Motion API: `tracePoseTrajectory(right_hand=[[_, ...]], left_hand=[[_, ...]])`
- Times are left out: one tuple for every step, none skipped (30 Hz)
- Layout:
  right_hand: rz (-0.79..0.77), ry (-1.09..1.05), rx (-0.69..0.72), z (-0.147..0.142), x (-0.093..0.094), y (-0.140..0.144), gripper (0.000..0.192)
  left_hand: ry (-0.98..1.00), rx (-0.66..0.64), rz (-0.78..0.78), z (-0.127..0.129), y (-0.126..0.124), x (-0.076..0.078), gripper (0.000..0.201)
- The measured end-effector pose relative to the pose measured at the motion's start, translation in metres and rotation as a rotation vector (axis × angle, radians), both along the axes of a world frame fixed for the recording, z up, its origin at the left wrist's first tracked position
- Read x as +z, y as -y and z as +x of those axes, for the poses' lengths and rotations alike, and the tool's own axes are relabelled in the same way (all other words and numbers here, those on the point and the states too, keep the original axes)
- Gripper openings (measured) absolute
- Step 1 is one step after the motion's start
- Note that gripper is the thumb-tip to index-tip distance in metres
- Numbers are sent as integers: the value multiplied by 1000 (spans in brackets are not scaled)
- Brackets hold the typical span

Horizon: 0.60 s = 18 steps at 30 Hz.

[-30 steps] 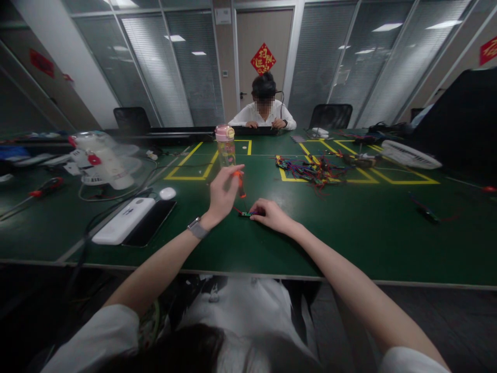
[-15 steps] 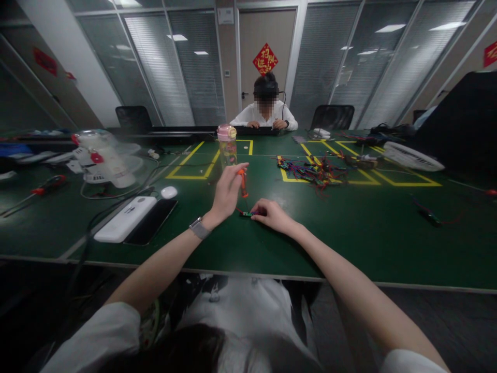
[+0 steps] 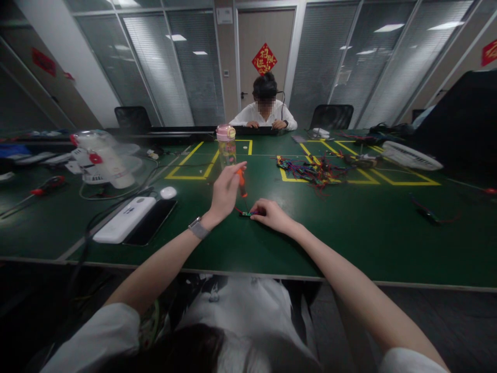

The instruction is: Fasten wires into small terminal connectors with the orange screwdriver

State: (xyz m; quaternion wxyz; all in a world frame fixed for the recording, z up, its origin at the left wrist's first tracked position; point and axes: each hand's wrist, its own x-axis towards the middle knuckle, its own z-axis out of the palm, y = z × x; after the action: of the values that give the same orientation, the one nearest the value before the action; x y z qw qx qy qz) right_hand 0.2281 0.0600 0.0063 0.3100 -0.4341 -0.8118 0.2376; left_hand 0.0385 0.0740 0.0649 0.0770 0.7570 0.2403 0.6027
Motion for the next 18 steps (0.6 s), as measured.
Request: tracePoseTrajectory(right_hand=[[0,4,1,0,0,0,6],[2,6,1,0,0,0,7],[4,9,1,0,0,0,7],[5,10,2,0,0,0,6],[5,10,1,0,0,0,6],[5,11,-1,0,0,0,6],[4,12,-3,0,0,0,6],[4,13,-4,0,0,0,5],[5,14,-4,0,0,0,5],[7,14,-3,0,0,0,5],[8,14,-2,0,1,1,4],[11,13,-1,0,1,1,4],[13,13,2,-1,1,1,4],[16,14,5,-1,1,1,4],[20,17,9,-1,1,1,5],[27,20,13,-1,1,1,5],[35,23,15,-2,1,1,6],[44,26,16,-2,0,1,7]], left_hand=[[1,-7,-1,0,0,0,33],[1,-8,-5,0,0,1,32],[3,-5,-8,0,0,1,31],[6,1,-12,-1,0,2,30],[9,8,-14,-1,0,2,29],[12,14,-15,-1,0,3,27],[15,21,-12,-1,0,3,26],[19,28,-8,-2,0,3,24],[20,33,-4,-2,0,3,22],[20,36,-1,-2,-1,2,21],[18,34,-2,-1,-1,2,22],[14,26,-9,-1,-1,1,23],[8,12,-19,-1,-2,0,26],[1,-8,-29,-1,-2,0,30],[-4,-30,-36,-1,-2,-1,33],[-8,-53,-41,-1,-2,-1,35],[-10,-72,-45,0,-2,-1,37],[-9,-86,-45,0,-2,-1,38]])
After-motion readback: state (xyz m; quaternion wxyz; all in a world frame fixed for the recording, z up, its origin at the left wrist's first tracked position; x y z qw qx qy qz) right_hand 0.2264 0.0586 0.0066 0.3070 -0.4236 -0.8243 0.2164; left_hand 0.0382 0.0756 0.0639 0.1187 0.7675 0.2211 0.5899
